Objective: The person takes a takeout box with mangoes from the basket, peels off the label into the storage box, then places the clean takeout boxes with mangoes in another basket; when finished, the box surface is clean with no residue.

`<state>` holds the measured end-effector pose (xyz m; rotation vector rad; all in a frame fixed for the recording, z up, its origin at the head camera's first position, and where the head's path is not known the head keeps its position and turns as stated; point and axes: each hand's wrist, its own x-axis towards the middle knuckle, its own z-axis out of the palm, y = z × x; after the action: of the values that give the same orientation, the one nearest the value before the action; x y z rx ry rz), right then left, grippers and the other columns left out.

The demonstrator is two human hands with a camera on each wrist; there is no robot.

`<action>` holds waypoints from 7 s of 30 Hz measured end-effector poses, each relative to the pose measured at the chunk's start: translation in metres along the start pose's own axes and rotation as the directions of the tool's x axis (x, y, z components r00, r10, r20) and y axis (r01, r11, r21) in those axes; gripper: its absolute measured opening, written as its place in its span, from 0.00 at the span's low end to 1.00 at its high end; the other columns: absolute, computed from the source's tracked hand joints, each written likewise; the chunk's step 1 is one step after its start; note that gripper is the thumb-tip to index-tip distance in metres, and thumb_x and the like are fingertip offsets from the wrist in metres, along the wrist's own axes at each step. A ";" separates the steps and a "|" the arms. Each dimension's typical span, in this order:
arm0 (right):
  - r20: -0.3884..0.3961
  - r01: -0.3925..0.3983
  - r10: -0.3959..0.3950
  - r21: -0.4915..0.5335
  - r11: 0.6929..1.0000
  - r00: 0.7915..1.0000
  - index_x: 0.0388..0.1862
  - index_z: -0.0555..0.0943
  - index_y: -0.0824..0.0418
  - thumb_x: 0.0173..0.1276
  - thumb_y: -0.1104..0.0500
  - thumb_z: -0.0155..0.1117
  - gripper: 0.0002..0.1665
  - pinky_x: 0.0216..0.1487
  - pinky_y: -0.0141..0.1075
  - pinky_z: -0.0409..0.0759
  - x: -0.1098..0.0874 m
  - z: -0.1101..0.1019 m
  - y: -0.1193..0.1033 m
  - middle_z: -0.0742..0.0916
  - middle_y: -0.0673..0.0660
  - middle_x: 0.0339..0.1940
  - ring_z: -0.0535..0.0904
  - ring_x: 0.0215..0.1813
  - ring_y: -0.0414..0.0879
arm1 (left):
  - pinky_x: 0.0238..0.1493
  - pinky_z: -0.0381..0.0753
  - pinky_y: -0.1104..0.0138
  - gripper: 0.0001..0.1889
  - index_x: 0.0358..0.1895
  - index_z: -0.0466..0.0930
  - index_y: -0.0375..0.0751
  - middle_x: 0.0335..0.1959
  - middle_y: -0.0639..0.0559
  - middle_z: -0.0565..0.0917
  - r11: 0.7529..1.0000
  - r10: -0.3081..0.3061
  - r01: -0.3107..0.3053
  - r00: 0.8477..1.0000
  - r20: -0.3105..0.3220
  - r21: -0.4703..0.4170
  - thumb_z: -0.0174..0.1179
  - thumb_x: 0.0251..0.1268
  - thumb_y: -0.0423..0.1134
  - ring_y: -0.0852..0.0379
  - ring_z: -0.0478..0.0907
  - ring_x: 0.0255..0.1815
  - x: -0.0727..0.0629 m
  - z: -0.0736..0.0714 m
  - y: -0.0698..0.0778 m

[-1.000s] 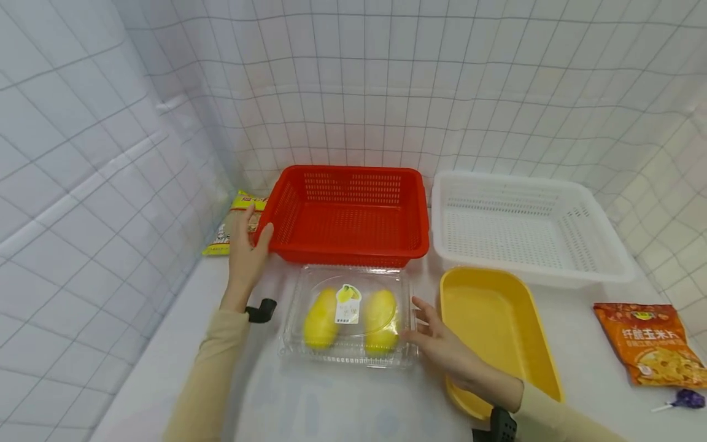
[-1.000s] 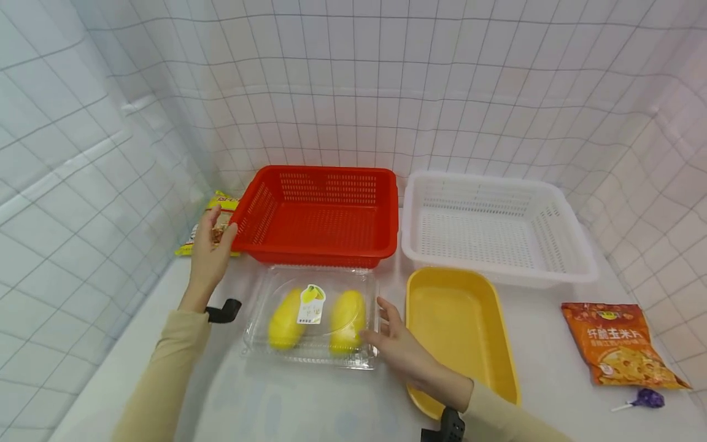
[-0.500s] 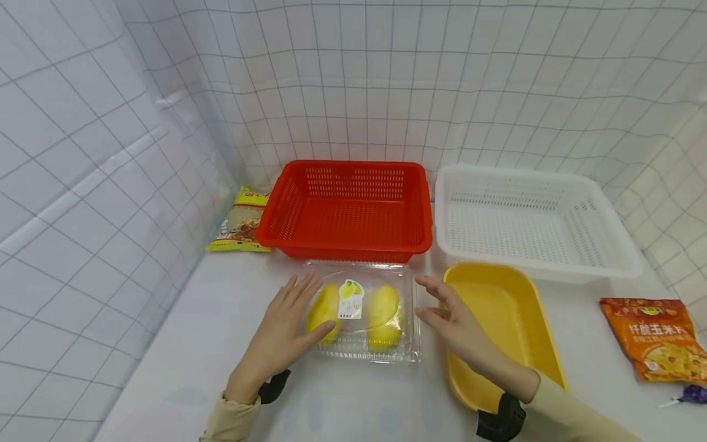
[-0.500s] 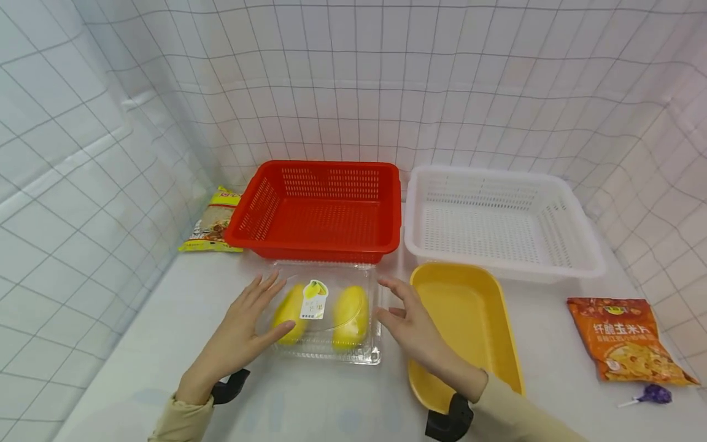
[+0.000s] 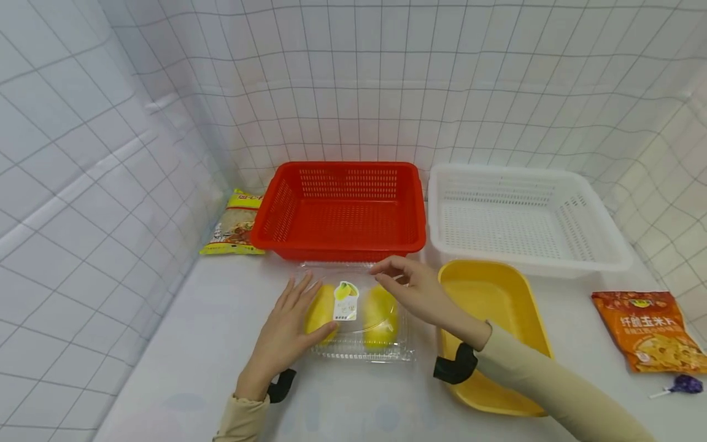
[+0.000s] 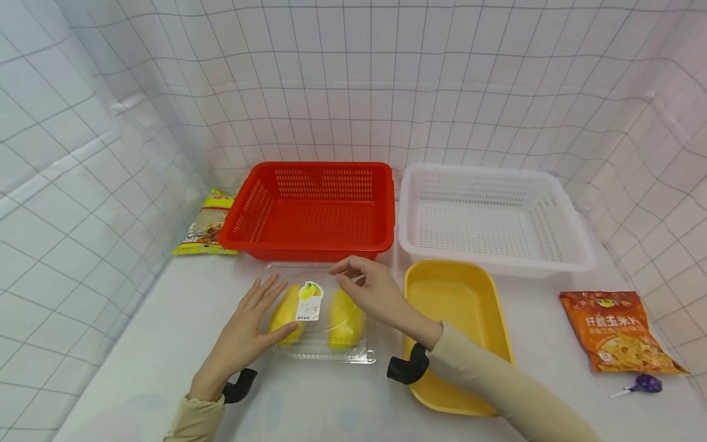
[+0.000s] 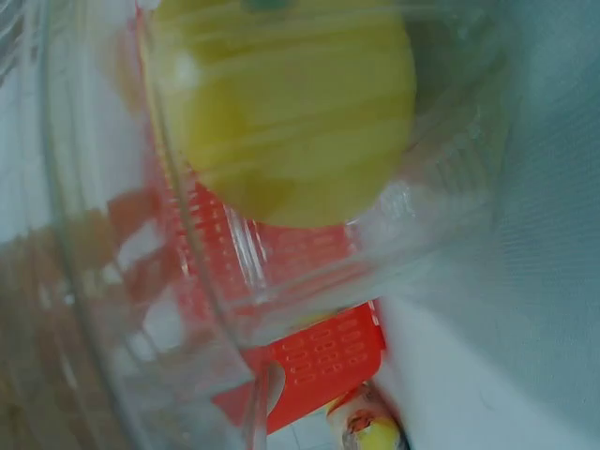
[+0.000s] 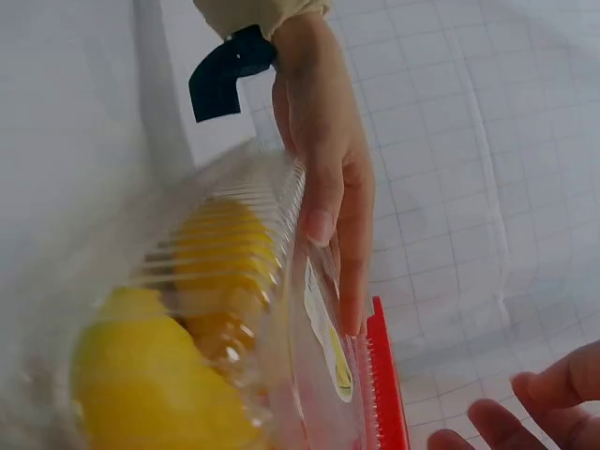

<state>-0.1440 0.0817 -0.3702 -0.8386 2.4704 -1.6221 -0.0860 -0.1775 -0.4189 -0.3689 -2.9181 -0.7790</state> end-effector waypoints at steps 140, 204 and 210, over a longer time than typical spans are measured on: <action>-0.401 -0.518 0.448 -0.080 0.852 0.799 0.78 0.40 0.56 0.74 0.45 0.47 0.43 0.29 0.27 0.77 -0.092 -0.320 0.166 0.52 0.79 0.70 0.71 0.42 0.37 | 0.61 0.52 0.35 0.45 0.72 0.62 0.47 0.75 0.51 0.53 0.992 -0.069 0.069 0.998 0.006 -0.109 0.69 0.50 0.58 0.37 0.42 0.73 0.001 0.006 -0.001; -0.243 -0.549 0.539 0.028 0.835 0.807 0.77 0.34 0.41 0.78 0.43 0.35 0.36 0.30 0.40 0.82 -0.091 -0.319 0.175 0.58 0.74 0.65 0.78 0.33 0.37 | 0.33 0.83 0.62 0.40 0.76 0.48 0.56 0.61 0.40 0.72 0.613 -0.043 0.202 0.974 0.223 -0.764 0.61 0.65 0.45 0.44 0.80 0.47 0.123 -0.052 0.070; -0.247 -0.540 0.530 0.030 0.841 0.812 0.77 0.34 0.45 0.78 0.44 0.35 0.37 0.30 0.40 0.82 -0.087 -0.317 0.173 0.56 0.74 0.67 0.77 0.34 0.38 | 0.25 0.81 0.66 0.39 0.76 0.49 0.52 0.52 0.40 0.78 0.635 0.002 0.173 0.974 0.225 -0.753 0.60 0.66 0.42 0.50 0.81 0.32 0.202 -0.030 0.122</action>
<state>-0.2481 0.4367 -0.4009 0.0919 2.5674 -1.5269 -0.2483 -0.0486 -0.3028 -0.3763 -2.5937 -2.1306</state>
